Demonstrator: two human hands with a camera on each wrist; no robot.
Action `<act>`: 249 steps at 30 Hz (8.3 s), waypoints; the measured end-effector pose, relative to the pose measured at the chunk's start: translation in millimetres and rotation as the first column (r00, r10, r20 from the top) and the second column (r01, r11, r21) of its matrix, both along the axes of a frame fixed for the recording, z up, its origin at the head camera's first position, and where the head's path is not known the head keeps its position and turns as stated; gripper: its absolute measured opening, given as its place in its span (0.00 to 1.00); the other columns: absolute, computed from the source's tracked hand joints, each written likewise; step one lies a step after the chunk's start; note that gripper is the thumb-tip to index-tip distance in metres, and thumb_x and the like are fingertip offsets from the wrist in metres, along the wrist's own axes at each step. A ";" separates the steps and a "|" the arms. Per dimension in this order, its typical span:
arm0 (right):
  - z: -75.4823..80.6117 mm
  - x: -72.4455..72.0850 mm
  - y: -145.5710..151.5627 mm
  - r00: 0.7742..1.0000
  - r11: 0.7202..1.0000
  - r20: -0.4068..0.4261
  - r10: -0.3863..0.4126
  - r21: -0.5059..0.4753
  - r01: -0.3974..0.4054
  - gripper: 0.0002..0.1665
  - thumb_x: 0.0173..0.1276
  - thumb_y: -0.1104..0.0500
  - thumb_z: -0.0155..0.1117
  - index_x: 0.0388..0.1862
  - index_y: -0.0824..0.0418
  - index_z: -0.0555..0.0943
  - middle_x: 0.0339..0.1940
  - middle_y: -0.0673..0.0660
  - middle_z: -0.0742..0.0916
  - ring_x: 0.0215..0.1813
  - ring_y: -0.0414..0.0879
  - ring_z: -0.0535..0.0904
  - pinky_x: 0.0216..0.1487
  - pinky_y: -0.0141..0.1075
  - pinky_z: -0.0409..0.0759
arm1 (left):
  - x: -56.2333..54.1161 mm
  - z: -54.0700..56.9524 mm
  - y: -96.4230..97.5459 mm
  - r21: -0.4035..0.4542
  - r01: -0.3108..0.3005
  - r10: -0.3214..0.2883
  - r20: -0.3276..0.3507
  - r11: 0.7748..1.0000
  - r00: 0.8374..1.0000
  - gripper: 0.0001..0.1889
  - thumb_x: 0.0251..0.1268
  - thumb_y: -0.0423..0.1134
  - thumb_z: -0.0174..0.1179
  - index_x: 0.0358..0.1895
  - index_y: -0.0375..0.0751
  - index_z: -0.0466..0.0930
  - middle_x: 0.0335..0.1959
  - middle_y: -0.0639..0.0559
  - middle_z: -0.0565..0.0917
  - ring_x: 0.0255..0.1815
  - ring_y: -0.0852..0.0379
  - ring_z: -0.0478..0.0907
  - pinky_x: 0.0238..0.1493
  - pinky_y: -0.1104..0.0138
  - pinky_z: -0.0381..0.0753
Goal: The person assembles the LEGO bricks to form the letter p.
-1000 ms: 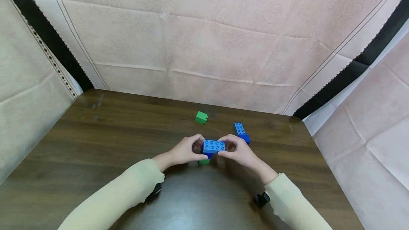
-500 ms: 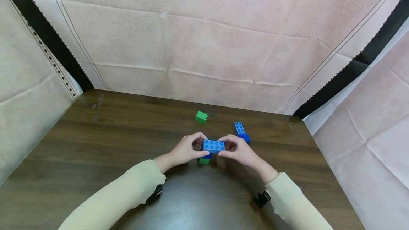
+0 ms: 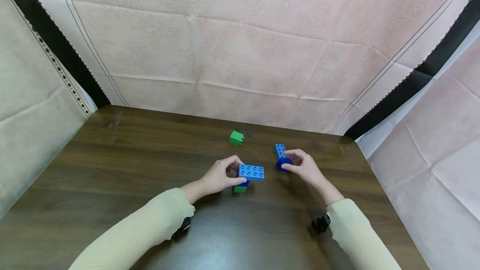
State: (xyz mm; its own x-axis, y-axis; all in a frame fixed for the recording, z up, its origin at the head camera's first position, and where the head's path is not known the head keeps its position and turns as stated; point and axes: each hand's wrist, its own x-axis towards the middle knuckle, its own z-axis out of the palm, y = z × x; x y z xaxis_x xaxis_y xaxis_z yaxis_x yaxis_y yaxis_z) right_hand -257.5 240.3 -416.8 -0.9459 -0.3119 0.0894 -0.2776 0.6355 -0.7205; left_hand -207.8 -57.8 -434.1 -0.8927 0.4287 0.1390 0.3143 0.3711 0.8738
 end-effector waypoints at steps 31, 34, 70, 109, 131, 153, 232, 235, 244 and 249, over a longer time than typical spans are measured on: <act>-25.9 -17.4 6.8 1.000 0.968 -0.022 0.016 0.252 -0.010 0.24 0.59 0.60 0.68 0.54 0.65 0.78 0.50 0.65 0.80 0.53 0.59 0.74 0.54 0.54 0.75 | -0.1 0.3 -0.8 0.028 0.015 -0.016 0.013 1.000 1.000 0.15 0.56 0.41 0.67 0.44 0.47 0.73 0.42 0.51 0.80 0.43 0.57 0.77 0.49 0.61 0.80; -25.2 -16.7 6.9 1.000 0.975 -0.011 -0.002 0.224 0.004 0.24 0.60 0.59 0.68 0.54 0.65 0.78 0.49 0.64 0.80 0.53 0.58 0.75 0.54 0.53 0.75 | -0.4 0.1 -0.8 0.030 0.016 -0.016 0.013 0.999 1.000 0.15 0.56 0.42 0.66 0.44 0.47 0.73 0.42 0.50 0.80 0.43 0.57 0.77 0.49 0.60 0.81; 7.1 4.3 -18.4 0.996 0.993 0.084 -0.004 -0.119 0.014 0.25 0.65 0.58 0.62 0.58 0.68 0.72 0.50 0.67 0.80 0.54 0.59 0.78 0.59 0.50 0.74 | 0.7 1.4 -0.2 0.034 0.007 -0.008 0.031 0.999 0.999 0.15 0.55 0.40 0.67 0.44 0.46 0.74 0.41 0.50 0.80 0.41 0.56 0.76 0.47 0.61 0.81; 39.8 32.8 -82.1 0.979 0.951 0.002 0.205 -0.238 -0.199 0.19 0.61 0.61 0.65 0.51 0.64 0.75 0.42 0.63 0.84 0.41 0.48 0.78 0.45 0.36 0.78 | -4.2 -2.9 -2.8 0.059 0.007 -0.008 0.017 0.998 1.000 0.15 0.54 0.39 0.67 0.43 0.43 0.73 0.39 0.49 0.81 0.38 0.57 0.77 0.46 0.63 0.82; 34.3 39.0 -91.9 0.971 0.962 0.010 0.239 -0.137 -0.236 0.21 0.60 0.57 0.67 0.52 0.58 0.75 0.44 0.58 0.84 0.45 0.49 0.78 0.46 0.40 0.77 | -3.1 -2.3 -1.8 0.062 0.040 -0.040 0.009 0.997 0.999 0.15 0.57 0.41 0.65 0.43 0.40 0.72 0.39 0.46 0.80 0.40 0.55 0.77 0.46 0.63 0.81; 30.1 41.7 -90.7 0.950 0.951 -0.125 0.286 -0.084 -0.298 0.22 0.59 0.58 0.68 0.52 0.60 0.76 0.47 0.57 0.85 0.48 0.50 0.81 0.52 0.47 0.79 | -4.2 -5.5 -2.7 0.061 0.064 -0.065 0.004 0.996 0.998 0.15 0.56 0.41 0.66 0.43 0.42 0.72 0.39 0.48 0.80 0.40 0.57 0.77 0.46 0.66 0.81; 45.1 41.5 -99.8 0.924 0.944 -0.194 0.329 0.044 -0.327 0.19 0.57 0.56 0.71 0.47 0.61 0.81 0.41 0.53 0.87 0.44 0.43 0.81 0.51 0.46 0.80 | -1.1 -3.0 -3.5 0.082 0.079 -0.080 0.007 0.993 0.997 0.14 0.57 0.40 0.65 0.42 0.39 0.72 0.39 0.46 0.81 0.41 0.57 0.78 0.46 0.64 0.82; 42.4 42.1 -99.6 0.924 0.945 -0.207 0.322 0.014 -0.326 0.19 0.57 0.57 0.71 0.47 0.61 0.81 0.42 0.54 0.87 0.44 0.45 0.81 0.51 0.49 0.79 | -1.3 -3.2 -3.2 0.080 0.078 -0.079 0.008 0.994 0.997 0.14 0.57 0.40 0.65 0.42 0.40 0.72 0.39 0.46 0.81 0.41 0.57 0.78 0.47 0.65 0.81; 40.1 40.4 -95.8 0.940 0.944 -0.111 0.322 -0.040 -0.328 0.19 0.57 0.56 0.70 0.47 0.58 0.80 0.42 0.53 0.86 0.45 0.45 0.79 0.48 0.42 0.80 | -0.1 -4.3 -2.2 0.076 0.078 -0.080 0.019 0.994 0.997 0.15 0.57 0.41 0.65 0.42 0.40 0.71 0.39 0.47 0.81 0.41 0.57 0.79 0.47 0.65 0.81; 38.7 32.3 -90.5 0.930 0.924 -0.014 0.366 -0.110 -0.366 0.18 0.58 0.56 0.70 0.46 0.57 0.79 0.41 0.52 0.85 0.46 0.46 0.77 0.48 0.45 0.79 | -0.4 -5.8 -0.5 0.089 0.079 -0.080 0.013 0.993 0.997 0.15 0.58 0.40 0.65 0.43 0.39 0.71 0.40 0.44 0.81 0.42 0.55 0.79 0.47 0.63 0.81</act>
State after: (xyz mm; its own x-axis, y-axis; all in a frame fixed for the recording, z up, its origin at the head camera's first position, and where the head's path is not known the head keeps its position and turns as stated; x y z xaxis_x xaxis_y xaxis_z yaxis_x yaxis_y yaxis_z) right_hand -225.2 149.8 -378.1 -0.7684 -0.6253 0.1363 -0.4710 0.4083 -0.7819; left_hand -208.2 -58.2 -439.9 -0.8588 0.4850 0.1650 0.3250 0.2667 0.9074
